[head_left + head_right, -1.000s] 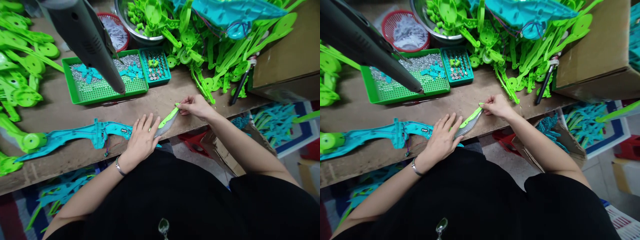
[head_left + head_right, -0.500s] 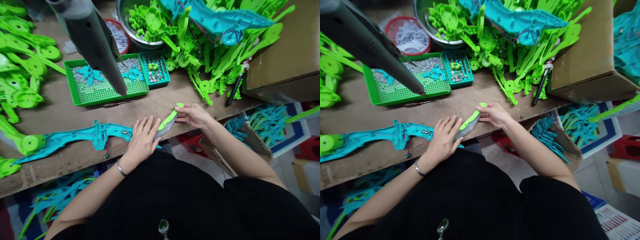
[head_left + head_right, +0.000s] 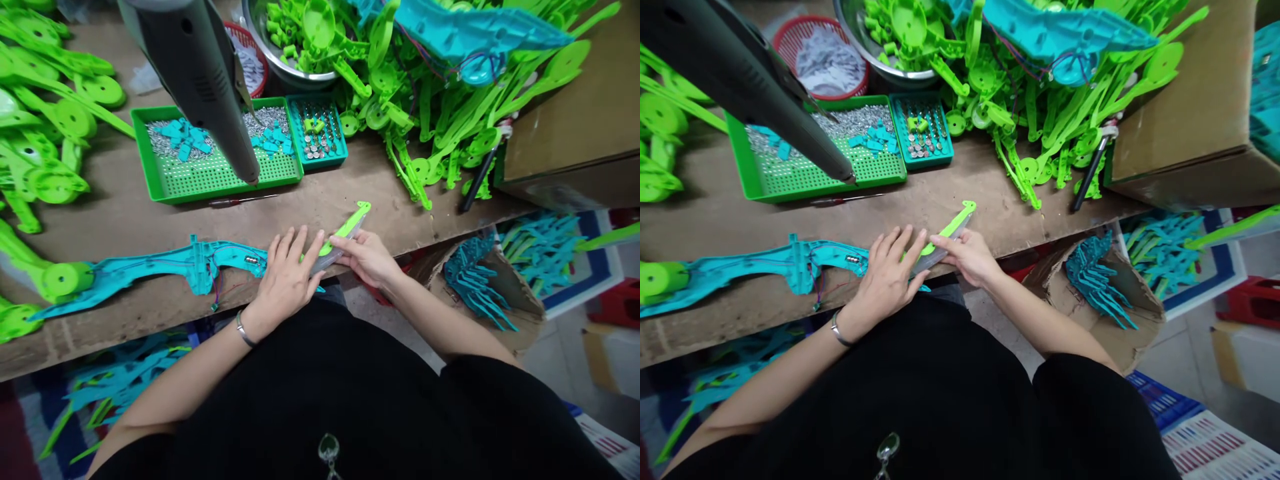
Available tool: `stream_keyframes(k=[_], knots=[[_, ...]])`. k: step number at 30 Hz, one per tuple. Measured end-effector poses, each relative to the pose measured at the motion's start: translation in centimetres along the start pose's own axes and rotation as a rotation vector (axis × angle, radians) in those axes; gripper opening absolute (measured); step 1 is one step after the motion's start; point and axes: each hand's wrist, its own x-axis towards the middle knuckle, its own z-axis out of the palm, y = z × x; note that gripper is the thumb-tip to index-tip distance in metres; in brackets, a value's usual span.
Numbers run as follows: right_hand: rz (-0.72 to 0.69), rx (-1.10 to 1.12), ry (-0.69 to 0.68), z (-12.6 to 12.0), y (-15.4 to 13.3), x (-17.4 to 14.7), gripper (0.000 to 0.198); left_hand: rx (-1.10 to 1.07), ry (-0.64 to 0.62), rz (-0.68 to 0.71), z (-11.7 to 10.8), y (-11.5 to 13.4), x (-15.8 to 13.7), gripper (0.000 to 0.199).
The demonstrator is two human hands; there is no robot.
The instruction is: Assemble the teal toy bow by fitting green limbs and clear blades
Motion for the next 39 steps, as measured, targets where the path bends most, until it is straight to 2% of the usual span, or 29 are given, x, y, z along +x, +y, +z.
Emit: stream_keyframes(k=[4,7,9,11,14,16,17,20,32,39], knots=[[-0.019,-0.002,0.021,0.7,1.0,-0.3,0.042,-0.236,-0.013,0.021,-2.0,-1.0,0.0,0.082],[-0.039,-0.016,0.041,0.8,1.0,-0.3,0.044,-0.41,-0.038,-0.039,-5.2,-2.6,1.1,0.061],[-0.056,-0.023,0.058,0.8,1.0,-0.4,0.047,-0.419,-0.103,-0.099,-7.1,-4.0,2.7,0.048],[-0.084,-0.032,0.081,1.0,0.9,-0.6,0.049,-0.431,-0.32,-0.113,-8.0,-5.3,4.7,0.049],[-0.138,-0.051,0.114,1.4,0.9,-0.9,0.051,-0.483,-0.782,-0.028,-7.6,-6.7,7.4,0.053],[-0.169,-0.064,0.13,1.6,0.9,-1.2,0.052,-0.5,-0.95,0.029,-6.7,-7.0,8.5,0.058],[-0.179,-0.071,0.139,1.8,0.8,-1.3,0.053,-0.508,-0.993,0.048,-6.3,-7.0,8.9,0.059],[-0.195,-0.095,0.154,1.9,0.8,-1.5,0.052,-0.536,-1.027,0.086,-5.4,-6.6,9.2,0.054],[-0.202,-0.079,0.155,2.3,0.7,-1.5,0.052,-0.612,-0.957,0.199,-5.2,-6.5,8.7,0.041],[-0.276,-0.109,0.169,2.3,1.2,-1.3,0.047,-0.673,-0.924,0.262,-4.3,-7.0,8.9,0.035]])
